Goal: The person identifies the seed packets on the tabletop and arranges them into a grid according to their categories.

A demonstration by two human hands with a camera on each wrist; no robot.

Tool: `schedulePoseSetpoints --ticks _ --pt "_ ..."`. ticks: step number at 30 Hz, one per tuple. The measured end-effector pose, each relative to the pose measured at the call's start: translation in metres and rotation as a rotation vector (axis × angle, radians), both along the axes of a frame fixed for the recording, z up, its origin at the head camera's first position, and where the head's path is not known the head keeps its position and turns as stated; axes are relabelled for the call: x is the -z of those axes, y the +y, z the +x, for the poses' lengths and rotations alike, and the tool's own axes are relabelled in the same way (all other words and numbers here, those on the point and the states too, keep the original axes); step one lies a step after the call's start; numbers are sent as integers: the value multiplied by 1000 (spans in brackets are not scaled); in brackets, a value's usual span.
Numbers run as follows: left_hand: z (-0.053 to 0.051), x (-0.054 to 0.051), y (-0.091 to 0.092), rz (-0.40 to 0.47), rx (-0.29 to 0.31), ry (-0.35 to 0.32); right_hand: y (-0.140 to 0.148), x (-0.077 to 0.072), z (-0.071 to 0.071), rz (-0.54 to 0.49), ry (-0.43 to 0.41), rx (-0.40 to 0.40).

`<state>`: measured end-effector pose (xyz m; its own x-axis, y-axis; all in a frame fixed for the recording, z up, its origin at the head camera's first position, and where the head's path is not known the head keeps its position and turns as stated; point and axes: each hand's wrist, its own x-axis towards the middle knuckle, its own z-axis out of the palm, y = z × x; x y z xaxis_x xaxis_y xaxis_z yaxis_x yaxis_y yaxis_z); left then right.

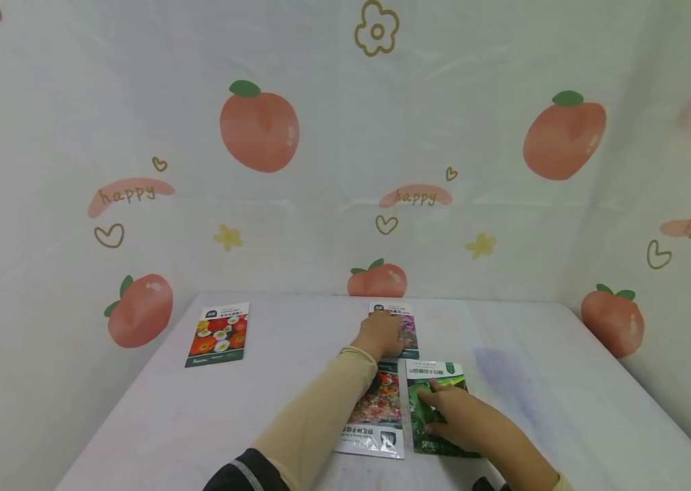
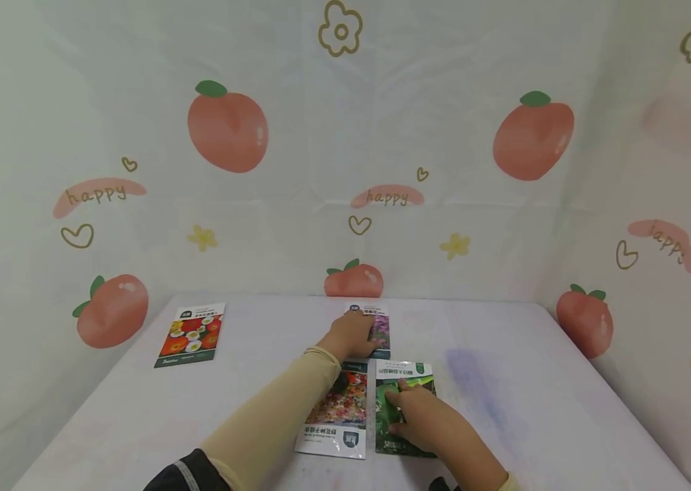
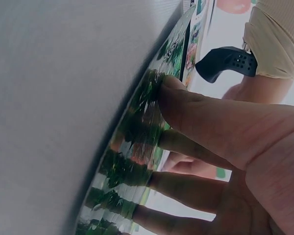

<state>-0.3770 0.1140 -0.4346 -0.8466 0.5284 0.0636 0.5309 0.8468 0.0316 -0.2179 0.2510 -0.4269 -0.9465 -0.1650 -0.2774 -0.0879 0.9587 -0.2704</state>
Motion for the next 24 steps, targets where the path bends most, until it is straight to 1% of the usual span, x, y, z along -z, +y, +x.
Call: schedulePoseSetpoints --ticks 4,10,12,18,24 --pt "-1 -1 -1 12 27 -17 -1 0 0 1 -10 5" --pt "-6 -5 -6 60 69 -85 -1 0 -1 3 -20 16" --pt "-8 -6 -8 62 86 -97 -1 0 -1 2 -19 13" --pt "-11 -7 -14 42 125 -110 0 0 -2 -9 -21 5" --pt "-11 -6 -15 52 145 -111 0 0 -2 -11 -29 8"
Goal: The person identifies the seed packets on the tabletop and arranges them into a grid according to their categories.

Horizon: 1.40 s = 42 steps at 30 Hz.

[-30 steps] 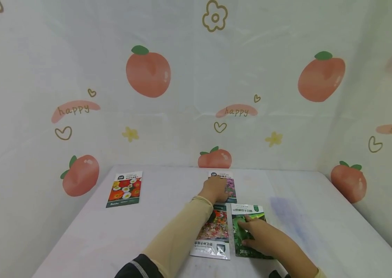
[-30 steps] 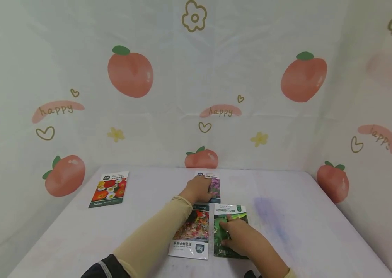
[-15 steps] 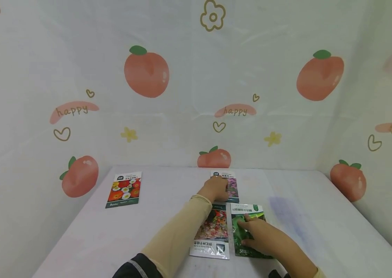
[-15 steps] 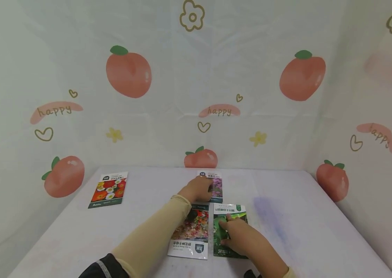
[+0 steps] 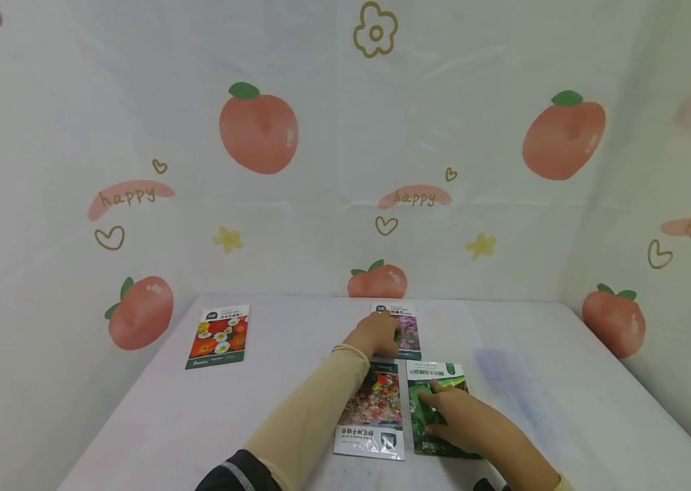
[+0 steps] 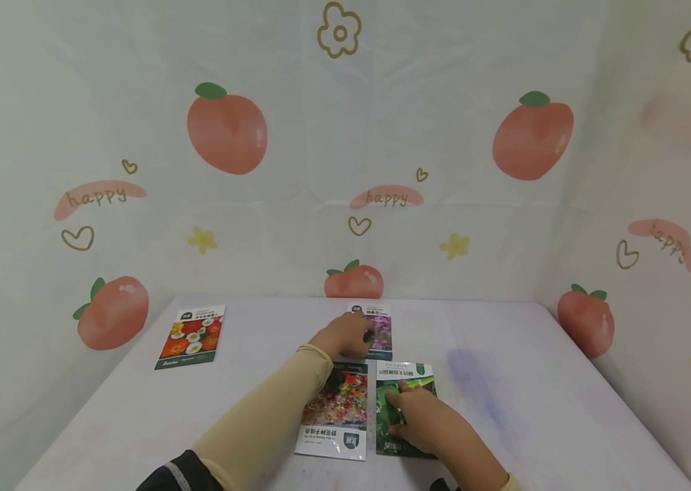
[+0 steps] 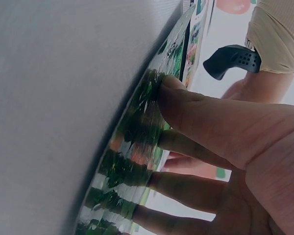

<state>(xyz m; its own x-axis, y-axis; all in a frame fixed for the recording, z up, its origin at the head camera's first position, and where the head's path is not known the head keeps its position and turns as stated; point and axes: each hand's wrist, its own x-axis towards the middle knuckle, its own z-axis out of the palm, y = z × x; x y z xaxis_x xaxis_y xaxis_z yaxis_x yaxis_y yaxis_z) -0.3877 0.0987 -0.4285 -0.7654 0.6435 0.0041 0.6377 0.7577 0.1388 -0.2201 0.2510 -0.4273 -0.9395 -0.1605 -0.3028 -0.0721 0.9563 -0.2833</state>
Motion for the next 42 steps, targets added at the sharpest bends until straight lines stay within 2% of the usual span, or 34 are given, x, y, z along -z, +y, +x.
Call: schedulePoseSetpoints --ticks 10,19,28,33,38,42 --pt "3 0 9 -11 18 30 4 2 0 5 -1 1" --pt "7 9 21 -39 46 46 6 5 2 -17 6 -10" --pt "5 15 29 40 36 97 5 3 3 -13 25 -13" --pt "3 19 35 56 11 102 3 2 4 -11 40 -12" --pt "6 17 39 82 2 103 3 1 4 -11 46 -16" --pt "7 14 40 110 12 77 2 0 3 -3 39 -12"
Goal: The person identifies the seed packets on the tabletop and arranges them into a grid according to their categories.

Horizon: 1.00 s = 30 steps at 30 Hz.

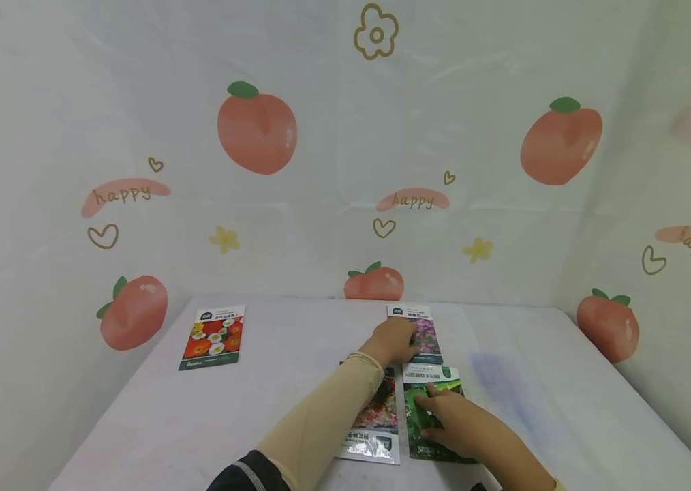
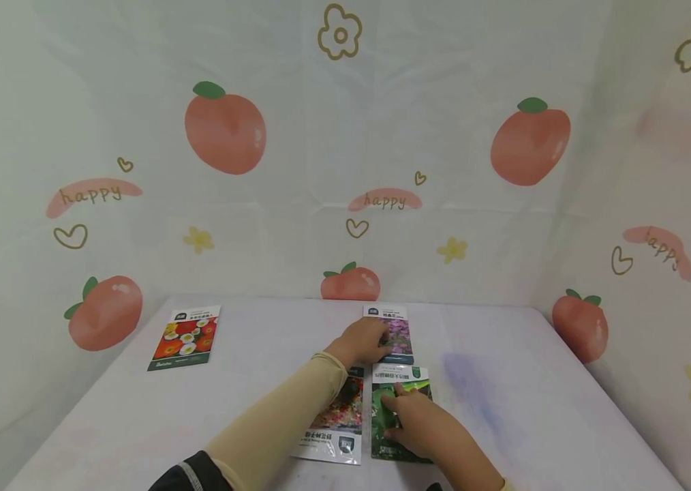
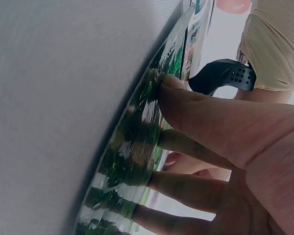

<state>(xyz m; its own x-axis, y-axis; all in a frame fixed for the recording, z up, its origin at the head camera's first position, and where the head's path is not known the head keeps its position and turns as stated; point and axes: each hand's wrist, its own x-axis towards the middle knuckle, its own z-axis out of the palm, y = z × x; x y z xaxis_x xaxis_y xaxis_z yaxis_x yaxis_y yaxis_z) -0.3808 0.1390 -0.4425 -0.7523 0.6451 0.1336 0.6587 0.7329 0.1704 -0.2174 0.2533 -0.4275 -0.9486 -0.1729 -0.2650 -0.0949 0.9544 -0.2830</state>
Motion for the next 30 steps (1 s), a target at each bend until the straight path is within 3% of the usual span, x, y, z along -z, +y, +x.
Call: schedulePoseSetpoints --ticks 15,30 --pt "-1 -3 7 26 34 -93 1 -1 -1 5 -11 6" --pt "-2 -3 10 41 74 -122 -1 -1 0 5 -13 12"
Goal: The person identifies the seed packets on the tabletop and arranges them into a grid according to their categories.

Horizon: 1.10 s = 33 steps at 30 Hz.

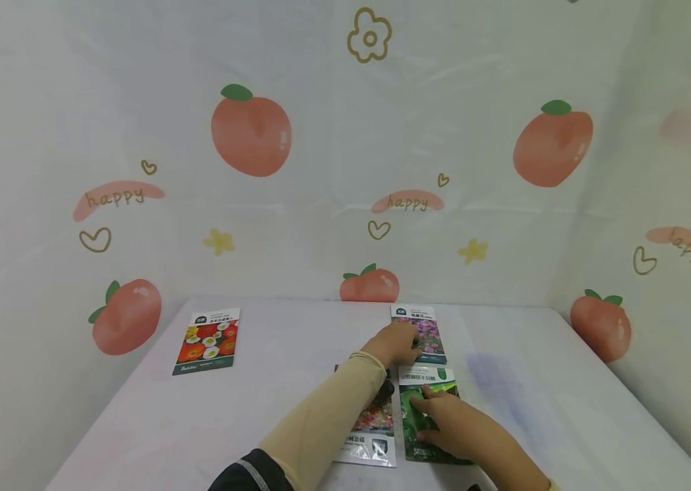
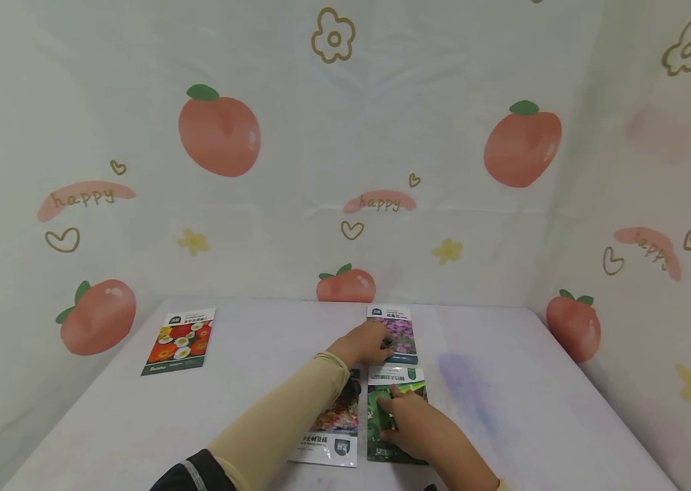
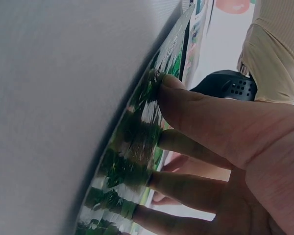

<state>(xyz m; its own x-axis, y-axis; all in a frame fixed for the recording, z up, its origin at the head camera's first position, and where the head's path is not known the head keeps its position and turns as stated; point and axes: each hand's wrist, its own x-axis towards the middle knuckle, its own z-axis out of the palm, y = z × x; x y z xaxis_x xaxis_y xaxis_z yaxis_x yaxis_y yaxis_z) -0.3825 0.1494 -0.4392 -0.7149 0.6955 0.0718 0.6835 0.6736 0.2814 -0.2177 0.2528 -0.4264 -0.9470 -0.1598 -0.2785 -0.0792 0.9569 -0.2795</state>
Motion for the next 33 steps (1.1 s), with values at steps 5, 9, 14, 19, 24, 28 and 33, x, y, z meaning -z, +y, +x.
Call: schedulePoseSetpoints --ticks 5,9,14,19,24,28,33 --pt "-1 0 1 -12 -1 12 -1 -2 -1 0 -1 -7" --pt "0 -2 2 -19 -6 19 -1 -3 -2 7 0 -6" --pt "2 1 3 -42 -6 51 -2 -1 -4 12 -25 5" --pt "5 5 3 -56 -3 69 -2 0 -3 11 -20 -1" --pt "8 5 0 -21 -6 31 -3 1 -2 10 -5 -21" --pt "8 2 -5 24 54 44 -3 1 -2 12 -13 -15" --pt "6 -1 -11 43 132 68 -2 1 -2 15 -16 0"
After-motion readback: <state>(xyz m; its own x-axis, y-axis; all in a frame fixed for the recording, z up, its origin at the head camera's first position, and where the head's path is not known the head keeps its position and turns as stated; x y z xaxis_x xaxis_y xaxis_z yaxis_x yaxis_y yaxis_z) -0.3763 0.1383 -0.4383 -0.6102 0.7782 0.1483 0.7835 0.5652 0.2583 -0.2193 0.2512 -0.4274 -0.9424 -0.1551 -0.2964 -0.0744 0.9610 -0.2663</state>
